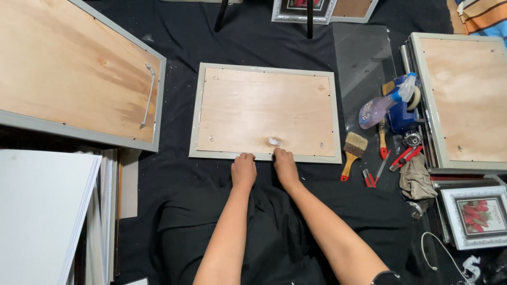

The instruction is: Cleaning a picture frame and securing a wooden backing board into it using a point driver.

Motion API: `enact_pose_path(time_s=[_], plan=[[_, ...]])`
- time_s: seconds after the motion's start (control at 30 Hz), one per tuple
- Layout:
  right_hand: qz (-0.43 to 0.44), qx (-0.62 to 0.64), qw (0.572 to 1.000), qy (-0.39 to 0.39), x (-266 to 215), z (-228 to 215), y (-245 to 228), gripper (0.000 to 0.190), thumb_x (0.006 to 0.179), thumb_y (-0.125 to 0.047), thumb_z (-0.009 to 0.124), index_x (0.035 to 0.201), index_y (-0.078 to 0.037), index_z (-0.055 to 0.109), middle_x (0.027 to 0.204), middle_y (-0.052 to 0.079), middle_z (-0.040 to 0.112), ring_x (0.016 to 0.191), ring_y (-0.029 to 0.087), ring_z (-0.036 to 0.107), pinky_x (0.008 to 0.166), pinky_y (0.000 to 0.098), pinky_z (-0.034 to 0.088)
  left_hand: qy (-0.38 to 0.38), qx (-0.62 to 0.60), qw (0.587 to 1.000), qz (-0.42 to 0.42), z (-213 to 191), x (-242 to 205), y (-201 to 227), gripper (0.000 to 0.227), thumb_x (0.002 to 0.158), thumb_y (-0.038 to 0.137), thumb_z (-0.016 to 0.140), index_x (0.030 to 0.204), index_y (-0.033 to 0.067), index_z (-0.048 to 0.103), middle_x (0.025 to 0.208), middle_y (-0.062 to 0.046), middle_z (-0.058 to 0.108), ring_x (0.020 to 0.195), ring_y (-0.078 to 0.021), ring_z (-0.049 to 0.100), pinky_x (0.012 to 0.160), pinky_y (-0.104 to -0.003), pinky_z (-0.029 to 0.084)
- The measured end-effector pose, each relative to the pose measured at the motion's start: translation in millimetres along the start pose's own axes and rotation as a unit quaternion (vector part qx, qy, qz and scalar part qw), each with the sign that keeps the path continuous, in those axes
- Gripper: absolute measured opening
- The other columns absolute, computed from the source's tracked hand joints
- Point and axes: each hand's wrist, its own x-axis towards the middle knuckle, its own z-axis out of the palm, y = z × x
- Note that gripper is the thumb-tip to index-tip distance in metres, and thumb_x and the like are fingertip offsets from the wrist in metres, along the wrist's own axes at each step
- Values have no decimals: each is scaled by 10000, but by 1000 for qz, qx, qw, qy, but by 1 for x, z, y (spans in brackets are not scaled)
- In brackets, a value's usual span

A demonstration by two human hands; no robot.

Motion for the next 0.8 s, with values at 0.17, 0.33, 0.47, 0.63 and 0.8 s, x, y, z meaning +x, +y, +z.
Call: enact_pose_path(time_s=[0.17,0.33,0.47,0.63,0.8], plan=[[-50,25,997,-59,-9,-30,-5,311,845,10,653,1109,-125,560,1110,64,580,1106,309,614,906,371,580,-137,114,981,72,21,-2,6,671,963,260,668,1536,195,325,1606,-141,231,1479,-362,240,1153,-569,258],[173,47,983,33,-19,-22,73,233,821,-11,682,1048,-60,672,1097,133,566,1043,415,628,878,483,593,-250,185,950,35,-6,-12,32,859,1031,365,599,1673,263,37,1729,-116,-99,1579,-369,-61,1234,-629,-40],[143,23,989,38,-17,-14,39,238,813,4,709,1030,-53,628,1107,115,536,1096,395,607,903,446,575,-240,205,948,36,8,-11,24,820,1045,447,529,1666,292,17,1725,-93,-123,1576,-366,-86,1233,-633,-44],[-42,7,999,16,-17,-19,-9,268,860,-27,701,1097,-105,601,1183,64,545,1201,311,592,891,380,581,-215,177,960,19,25,-5,19,751,1066,574,363,1662,299,-2,1726,-55,-125,1582,-342,-78,1245,-623,-47],[110,51,992,39,-25,-25,46,259,843,65,608,1072,-43,556,1196,153,534,1161,414,576,917,481,589,-207,174,963,13,18,-7,24,769,1058,543,408,1663,299,1,1732,-39,-95,1584,-335,-53,1237,-640,-49]])
